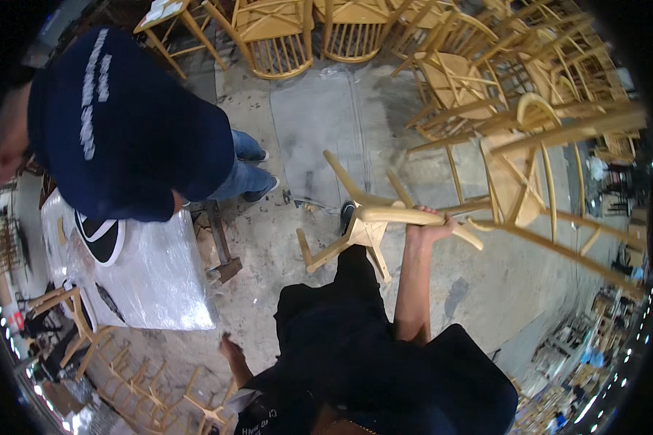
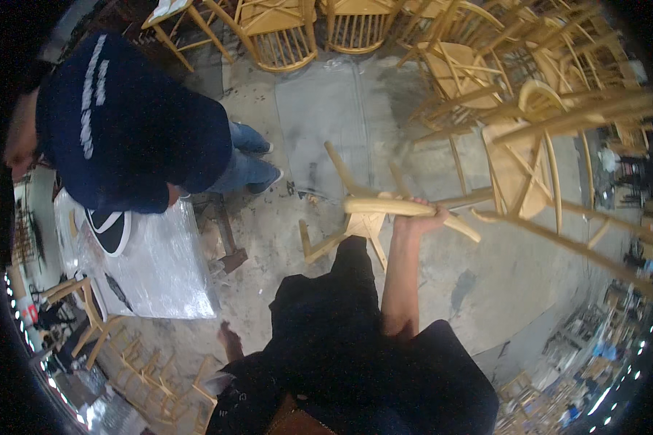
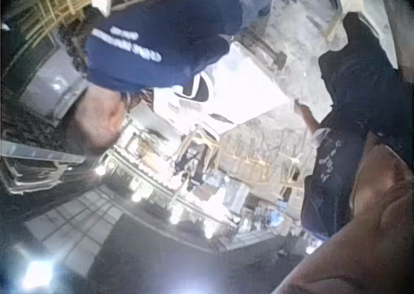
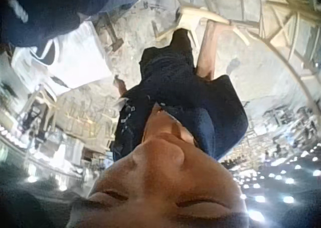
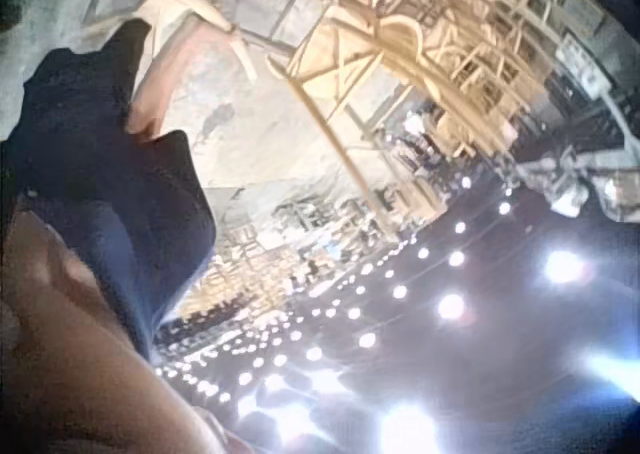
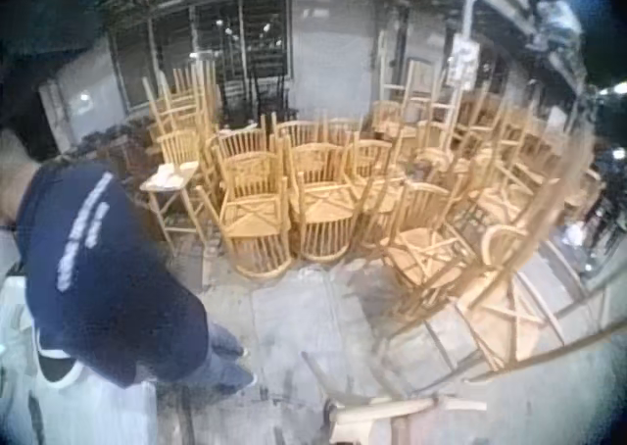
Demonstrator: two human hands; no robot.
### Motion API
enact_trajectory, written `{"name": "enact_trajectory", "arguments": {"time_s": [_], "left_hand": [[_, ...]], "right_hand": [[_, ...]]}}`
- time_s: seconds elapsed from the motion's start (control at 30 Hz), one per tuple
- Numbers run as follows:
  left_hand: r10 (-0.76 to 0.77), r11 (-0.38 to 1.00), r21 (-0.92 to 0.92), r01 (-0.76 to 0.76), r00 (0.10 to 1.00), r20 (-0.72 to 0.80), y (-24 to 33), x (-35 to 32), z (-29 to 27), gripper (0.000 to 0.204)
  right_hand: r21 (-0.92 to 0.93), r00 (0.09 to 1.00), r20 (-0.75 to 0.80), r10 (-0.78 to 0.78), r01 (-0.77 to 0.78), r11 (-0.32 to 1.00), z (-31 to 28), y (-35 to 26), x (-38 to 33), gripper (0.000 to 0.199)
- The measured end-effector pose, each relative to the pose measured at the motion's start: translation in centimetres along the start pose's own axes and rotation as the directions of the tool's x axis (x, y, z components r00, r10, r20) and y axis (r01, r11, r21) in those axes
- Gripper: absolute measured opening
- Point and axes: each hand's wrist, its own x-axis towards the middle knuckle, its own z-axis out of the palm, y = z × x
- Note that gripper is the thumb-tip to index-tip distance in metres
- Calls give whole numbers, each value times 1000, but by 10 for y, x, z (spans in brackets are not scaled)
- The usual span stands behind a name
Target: The person assembles wooden chairs by attaching five-legged bases to white seat shells using a pneumatic drill. They pick up bases, align them with the seats, fasten them with screws, and move completed chairs aside.
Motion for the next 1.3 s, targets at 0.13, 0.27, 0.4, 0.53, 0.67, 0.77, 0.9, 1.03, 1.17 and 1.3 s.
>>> {"name": "enact_trajectory", "arguments": {"time_s": [0.13,0.27,0.4,0.53,0.67,0.77,0.9,1.03,1.17,1.3], "left_hand": [[-241,887,409,213,970,16,-22,-90,22,34],[-241,911,375,173,960,142,-42,-155,78,33],[126,790,543,-286,942,311,-43,-187,130,42],[43,798,587,-136,985,170,-34,-200,142,46],[-284,832,513,209,956,72,-42,-215,122,39],[-291,904,336,265,956,27,-48,-198,98,34],[145,974,206,-94,958,-248,-46,-186,13,32],[561,816,149,-558,703,-436,107,-169,-77,18],[862,205,604,-770,-149,-484,104,-259,-216,22],[814,-180,781,-598,-537,-223,92,-290,-357,47]], "right_hand": [[-127,997,70,40,-31,991,47,53,92,37],[-213,997,70,37,-21,977,131,104,150,70],[-233,996,49,78,-65,970,206,166,214,79],[-472,947,107,303,-219,854,272,199,278,90],[-577,735,265,624,-398,713,299,209,310,85],[-668,775,263,574,-283,688,269,195,304,73],[-878,545,461,701,165,449,92,220,224,37],[-878,157,-186,970,-471,-92,-54,181,188,29],[-833,496,-59,866,454,-317,-182,183,24,13],[-749,354,109,929,644,-158,-265,209,-92,17]]}}
